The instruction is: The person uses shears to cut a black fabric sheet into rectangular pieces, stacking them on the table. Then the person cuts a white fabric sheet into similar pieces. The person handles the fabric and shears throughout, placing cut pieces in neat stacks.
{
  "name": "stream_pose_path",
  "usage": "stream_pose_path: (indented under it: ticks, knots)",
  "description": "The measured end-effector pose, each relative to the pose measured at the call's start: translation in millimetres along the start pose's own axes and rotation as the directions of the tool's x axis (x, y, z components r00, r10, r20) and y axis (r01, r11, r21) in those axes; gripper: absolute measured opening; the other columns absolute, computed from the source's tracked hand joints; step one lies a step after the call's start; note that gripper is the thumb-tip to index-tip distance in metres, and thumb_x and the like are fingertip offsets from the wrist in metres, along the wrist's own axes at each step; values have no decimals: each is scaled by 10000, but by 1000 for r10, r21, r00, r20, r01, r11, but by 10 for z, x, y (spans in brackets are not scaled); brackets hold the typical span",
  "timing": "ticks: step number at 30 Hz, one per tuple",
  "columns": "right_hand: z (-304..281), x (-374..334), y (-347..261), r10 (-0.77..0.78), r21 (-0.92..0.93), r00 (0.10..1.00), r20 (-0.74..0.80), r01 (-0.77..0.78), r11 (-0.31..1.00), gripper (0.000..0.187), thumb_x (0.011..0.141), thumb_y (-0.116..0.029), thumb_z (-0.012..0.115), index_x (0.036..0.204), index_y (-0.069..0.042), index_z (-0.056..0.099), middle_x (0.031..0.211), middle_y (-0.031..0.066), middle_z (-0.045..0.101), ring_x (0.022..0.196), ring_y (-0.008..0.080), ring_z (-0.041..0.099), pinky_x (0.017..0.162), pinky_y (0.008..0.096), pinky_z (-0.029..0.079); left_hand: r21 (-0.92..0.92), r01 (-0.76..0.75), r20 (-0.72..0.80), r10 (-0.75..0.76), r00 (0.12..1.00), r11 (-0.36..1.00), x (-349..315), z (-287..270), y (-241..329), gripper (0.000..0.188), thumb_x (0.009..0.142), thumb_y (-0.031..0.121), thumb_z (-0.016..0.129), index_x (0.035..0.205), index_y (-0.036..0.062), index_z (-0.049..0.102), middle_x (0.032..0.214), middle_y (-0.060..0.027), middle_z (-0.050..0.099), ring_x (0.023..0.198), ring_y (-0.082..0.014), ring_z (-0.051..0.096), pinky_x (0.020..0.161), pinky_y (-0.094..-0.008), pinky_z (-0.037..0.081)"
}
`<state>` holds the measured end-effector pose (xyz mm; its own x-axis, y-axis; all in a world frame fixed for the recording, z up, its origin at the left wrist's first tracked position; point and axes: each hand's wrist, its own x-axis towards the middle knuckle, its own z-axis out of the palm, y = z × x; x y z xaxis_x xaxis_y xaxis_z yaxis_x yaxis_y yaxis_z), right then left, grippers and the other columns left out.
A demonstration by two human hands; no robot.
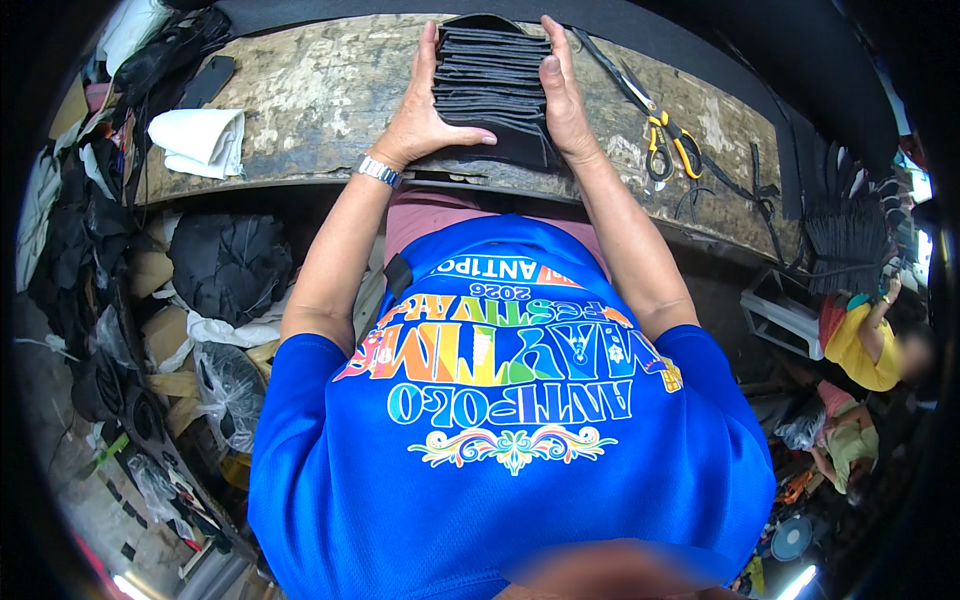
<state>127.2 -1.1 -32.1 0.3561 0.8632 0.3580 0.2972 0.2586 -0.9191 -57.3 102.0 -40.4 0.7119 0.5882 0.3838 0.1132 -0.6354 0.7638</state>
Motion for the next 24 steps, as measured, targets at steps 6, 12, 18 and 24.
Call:
stream_pose_path:
  ticks: [6,12,18,24]
  knots:
    - [-154,143,100,12,-55,1000,-8,-12,998,726,947,-596,500,1416,-45,449,1427,177,479,1354,286,421,1123,357,303,23,-14,54,13,998,1000,19,36,-14,1537,452,450,966,1562,126,-45,1578,-249,163,1458,-390,221,1185,-440,262]
    - [-318,509,-108,259,-168,950,175,-230,959,475,901,-317,695,1304,-93,582,1287,167,598,1178,221,548,1029,352,412,104,-18,79,9,997,994,-4,30,9,1528,448,506,946,1561,119,-28,1575,-247,171,1451,-400,233,1181,-453,274]
    - [-356,991,-277,281,-280,835,472,-160,947,510,907,-358,673,1311,-68,563,1261,179,614,1170,254,567,1024,362,421,98,-38,47,34,998,995,11,46,13,1505,463,488,947,1559,105,-12,1560,-245,212,1442,-396,258,1180,-447,279]
    - [-304,936,-250,212,-568,813,542,169,805,641,882,-611,593,1268,-103,649,1141,166,687,1061,298,661,933,386,506,31,10,51,-12,999,999,14,45,-3,1481,481,448,951,1560,121,-9,1519,-259,295,1415,-393,317,1170,-437,304]
